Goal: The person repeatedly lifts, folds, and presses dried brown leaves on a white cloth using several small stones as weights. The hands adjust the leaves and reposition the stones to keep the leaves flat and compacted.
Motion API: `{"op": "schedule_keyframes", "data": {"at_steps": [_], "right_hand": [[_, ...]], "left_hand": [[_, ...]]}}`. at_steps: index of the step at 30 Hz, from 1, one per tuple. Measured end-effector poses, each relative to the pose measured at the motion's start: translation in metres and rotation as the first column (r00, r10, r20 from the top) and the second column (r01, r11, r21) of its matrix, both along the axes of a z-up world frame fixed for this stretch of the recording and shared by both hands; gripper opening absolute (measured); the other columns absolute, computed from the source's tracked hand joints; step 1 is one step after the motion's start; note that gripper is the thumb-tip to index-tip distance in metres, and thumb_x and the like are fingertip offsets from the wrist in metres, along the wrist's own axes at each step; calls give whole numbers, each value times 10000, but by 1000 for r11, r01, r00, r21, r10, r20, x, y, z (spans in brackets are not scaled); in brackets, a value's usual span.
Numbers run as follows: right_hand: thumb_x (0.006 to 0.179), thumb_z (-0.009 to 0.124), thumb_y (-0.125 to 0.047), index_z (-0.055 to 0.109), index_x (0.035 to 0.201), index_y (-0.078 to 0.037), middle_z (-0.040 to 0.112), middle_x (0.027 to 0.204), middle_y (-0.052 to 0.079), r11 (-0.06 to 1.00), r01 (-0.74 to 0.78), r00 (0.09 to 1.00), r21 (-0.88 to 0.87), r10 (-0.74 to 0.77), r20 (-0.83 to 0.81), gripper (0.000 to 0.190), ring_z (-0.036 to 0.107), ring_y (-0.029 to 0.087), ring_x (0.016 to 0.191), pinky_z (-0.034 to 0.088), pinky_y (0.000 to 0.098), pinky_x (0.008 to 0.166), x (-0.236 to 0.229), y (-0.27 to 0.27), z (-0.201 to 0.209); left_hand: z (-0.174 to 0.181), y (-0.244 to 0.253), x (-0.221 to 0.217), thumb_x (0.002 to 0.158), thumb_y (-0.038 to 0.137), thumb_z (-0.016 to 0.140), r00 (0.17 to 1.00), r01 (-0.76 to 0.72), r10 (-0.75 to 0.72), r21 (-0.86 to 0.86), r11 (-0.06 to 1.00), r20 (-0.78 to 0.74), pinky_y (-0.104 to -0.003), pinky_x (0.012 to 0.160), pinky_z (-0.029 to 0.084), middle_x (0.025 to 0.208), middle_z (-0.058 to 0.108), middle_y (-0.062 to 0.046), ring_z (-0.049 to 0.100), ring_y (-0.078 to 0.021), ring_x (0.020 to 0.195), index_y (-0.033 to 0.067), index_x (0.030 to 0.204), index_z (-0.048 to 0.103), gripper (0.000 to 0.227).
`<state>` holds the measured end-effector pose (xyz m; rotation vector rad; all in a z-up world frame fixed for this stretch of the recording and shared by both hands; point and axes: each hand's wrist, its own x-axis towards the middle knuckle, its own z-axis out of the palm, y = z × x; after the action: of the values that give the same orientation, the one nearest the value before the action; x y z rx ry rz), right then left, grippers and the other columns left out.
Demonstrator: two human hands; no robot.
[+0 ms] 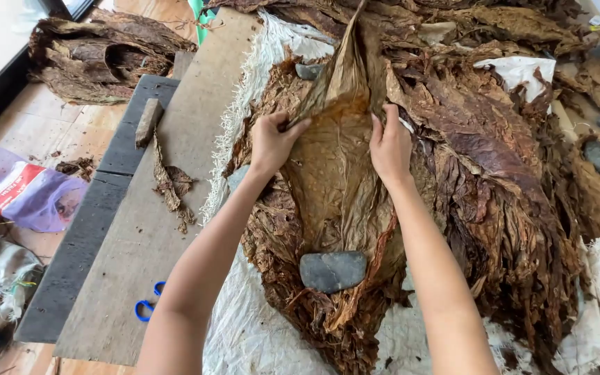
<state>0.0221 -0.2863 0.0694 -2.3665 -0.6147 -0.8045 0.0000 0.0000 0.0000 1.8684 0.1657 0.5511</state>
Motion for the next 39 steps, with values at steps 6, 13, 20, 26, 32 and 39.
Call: {"op": "schedule_keyframes", "data": {"at_steps": [6, 13, 20, 26, 32, 39], "right_hand": [[1328, 562, -353, 596, 1395, -54, 645, 565, 116, 970, 189, 982, -152, -190, 10, 308, 600, 280, 417, 383, 362, 448, 27, -24, -35], [1328, 532, -355, 587, 1391, -85, 641, 546, 115, 947, 240, 970, -214, -243, 12, 283, 635, 287, 419, 445, 364, 469, 29, -31, -53], [1317, 560, -389, 574, 1384, -133, 613, 521, 90, 912, 282, 954, -296, -235, 185, 265, 665, 318, 446, 494, 384, 504, 35, -44, -48], [1227, 715, -270, 640, 1452, -161, 670, 920, 55, 888, 171, 981, -428, -111, 161, 261, 686, 256, 806, 545, 385, 736, 11, 0, -42], [1163, 643, -462, 607, 1667, -73, 621, 1644, 211, 722, -262, 922, -641, 384, 55, 637, 588, 369, 1562, 470, 562, 1265, -62, 115, -53], [1227, 392, -629, 471, 1788, -166, 434, 1872, 112, 573, -441, 897, -691, 293, -331, 731, 435, 337, 1709, 370, 657, 1357, -59, 126, -79]], "left_hand": [[59, 33, -64, 924, 418, 1045, 994, 106, -100, -161, 981, 45, -218, 603, 542, 661, 763, 55, 642, -17, 635, 174, 975, 892, 292], [44, 9, -70, 1100, 296, 864, 969, 248, -222, -467, 849, 110, -197, 728, 520, 842, 750, 86, 649, -43, 815, 130, 1057, 825, 177], [27, 8, -65, 1277, 326, 524, 994, 12, -31, 183, 983, 104, -614, 776, 591, 878, 779, -261, 799, -505, 842, 226, 1352, 537, 125], [7, 20, -51, 1241, 464, 532, 970, 111, 16, 498, 860, -244, -665, 893, 635, 920, 786, -293, 825, -585, 977, 238, 1345, 515, 250], [-9, 33, -34, 1210, 477, 581, 937, 109, 1, 295, 949, -350, -661, 965, 624, 1040, 798, -270, 814, -570, 1085, 232, 1314, 533, 270], [-11, 99, -82, 851, 774, 930, 896, 407, -285, 370, 835, -342, -686, 1210, 516, 1473, 670, -298, 628, -557, 1440, 166, 1546, 494, 1022]]}}
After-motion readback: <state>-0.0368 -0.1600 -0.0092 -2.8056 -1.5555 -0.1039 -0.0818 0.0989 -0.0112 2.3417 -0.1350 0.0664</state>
